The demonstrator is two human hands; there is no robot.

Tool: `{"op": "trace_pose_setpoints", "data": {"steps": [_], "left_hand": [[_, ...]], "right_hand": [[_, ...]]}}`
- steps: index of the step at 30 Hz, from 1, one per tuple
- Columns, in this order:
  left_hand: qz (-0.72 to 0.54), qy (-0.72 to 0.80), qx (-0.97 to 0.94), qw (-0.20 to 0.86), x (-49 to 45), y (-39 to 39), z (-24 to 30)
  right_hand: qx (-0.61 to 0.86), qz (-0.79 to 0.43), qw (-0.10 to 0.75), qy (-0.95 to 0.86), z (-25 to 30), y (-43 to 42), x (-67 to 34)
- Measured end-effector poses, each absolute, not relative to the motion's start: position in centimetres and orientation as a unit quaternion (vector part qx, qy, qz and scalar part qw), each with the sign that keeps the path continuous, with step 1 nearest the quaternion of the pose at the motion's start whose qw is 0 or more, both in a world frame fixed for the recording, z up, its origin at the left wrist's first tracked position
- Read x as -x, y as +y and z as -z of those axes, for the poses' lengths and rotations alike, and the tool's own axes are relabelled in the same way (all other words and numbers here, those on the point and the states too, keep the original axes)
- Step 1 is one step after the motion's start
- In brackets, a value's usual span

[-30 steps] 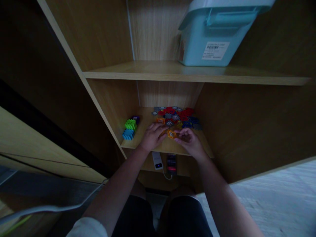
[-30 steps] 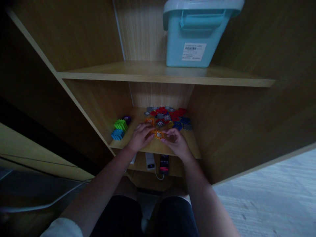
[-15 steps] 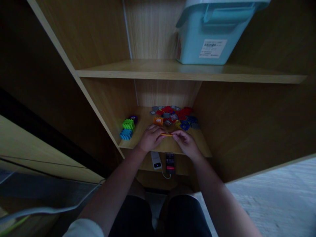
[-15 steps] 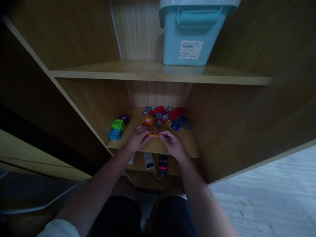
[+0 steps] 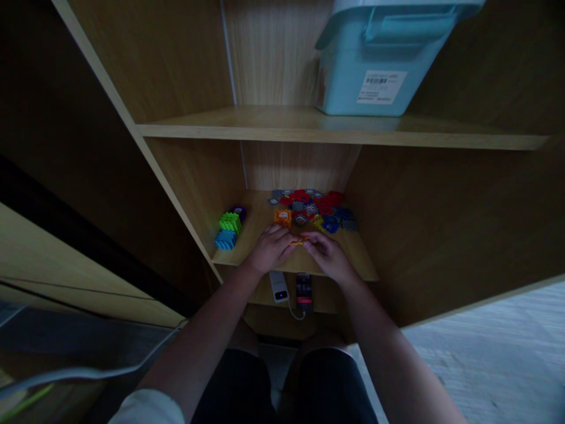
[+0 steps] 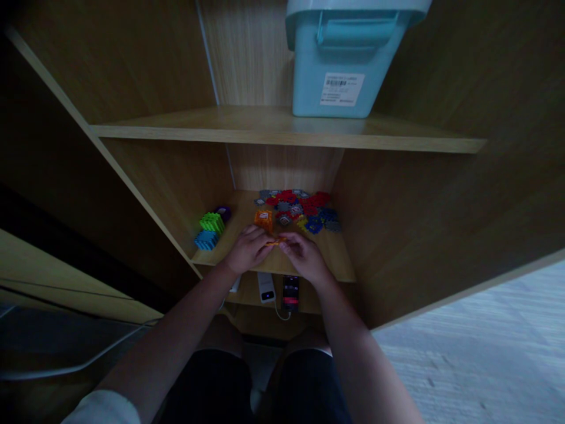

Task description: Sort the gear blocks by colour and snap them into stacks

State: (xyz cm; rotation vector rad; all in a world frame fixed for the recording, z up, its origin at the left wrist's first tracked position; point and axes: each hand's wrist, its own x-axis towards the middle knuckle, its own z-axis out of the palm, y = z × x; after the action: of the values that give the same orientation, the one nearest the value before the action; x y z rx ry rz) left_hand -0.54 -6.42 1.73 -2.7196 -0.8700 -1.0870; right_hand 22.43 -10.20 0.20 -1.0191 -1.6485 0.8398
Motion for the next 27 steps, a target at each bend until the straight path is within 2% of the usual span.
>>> {"op": "trace_pose_setpoints", "data": {"steps": [9,19,27], "left_hand": [[0.366,-0.285,0.885,0.024,0.4,-6.5,-1.9],[0.392,-0.32,0.86,0.064,0.8,-6.2,-1.5],[0.533,-0.354,0.768,0.02,1.1,-5.9,-1.1]], "right_hand": [[0.414,-0.353,0.517,-0.661,-0.2,-10.2,-22.5],[0.408,-0.377,0.527,-0.644,-0.7,-9.4,-21.7],[0.373,-0.381,0.561,-0.633,-1.6,-7.7,-19.3]]}}
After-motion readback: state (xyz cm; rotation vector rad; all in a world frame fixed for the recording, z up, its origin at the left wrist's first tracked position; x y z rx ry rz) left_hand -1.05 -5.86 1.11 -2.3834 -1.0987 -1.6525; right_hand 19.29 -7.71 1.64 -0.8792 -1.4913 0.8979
